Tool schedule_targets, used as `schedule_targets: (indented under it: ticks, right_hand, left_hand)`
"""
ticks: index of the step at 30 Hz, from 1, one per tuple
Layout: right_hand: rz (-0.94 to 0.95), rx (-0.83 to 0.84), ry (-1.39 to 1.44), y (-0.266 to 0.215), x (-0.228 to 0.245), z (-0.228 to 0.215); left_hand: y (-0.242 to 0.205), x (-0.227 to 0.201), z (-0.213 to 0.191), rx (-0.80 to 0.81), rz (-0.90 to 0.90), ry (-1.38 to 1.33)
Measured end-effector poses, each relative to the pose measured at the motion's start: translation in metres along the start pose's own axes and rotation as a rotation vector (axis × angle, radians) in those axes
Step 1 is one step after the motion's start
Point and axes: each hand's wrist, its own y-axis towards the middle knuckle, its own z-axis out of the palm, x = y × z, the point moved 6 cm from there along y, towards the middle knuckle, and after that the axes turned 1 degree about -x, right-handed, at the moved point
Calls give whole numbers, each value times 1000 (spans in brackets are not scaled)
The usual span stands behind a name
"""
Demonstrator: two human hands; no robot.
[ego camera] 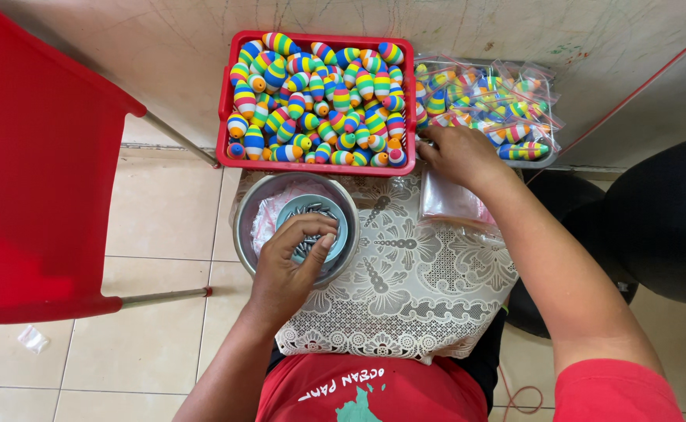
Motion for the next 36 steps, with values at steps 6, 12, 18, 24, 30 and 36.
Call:
schedule_targets:
  ticks: [6, 12, 18, 24, 30, 36]
  right_hand:
    - [-61, -72, -14, -18, 2, -8]
    - [-130, -388, 193, -80, 6, -61]
    - [-154, -519, 366, -146, -7, -44]
    - [-48, -440, 554, -178, 2, -2]
    - [-45, -381, 665, -192, 25, 15]
    - [-32, -374, 609, -197, 23, 30]
  left_hand:
    - [-1, -1, -40, -168, 107, 108]
    - [-7, 18, -73, -311, 224, 779]
    - [-5, 60, -69, -148, 23, 1084]
    - [15, 58, -55, -11, 7, 1375]
    - [19, 40, -41, -14, 40, 1357]
    - [17, 119, -49, -20, 31, 1305]
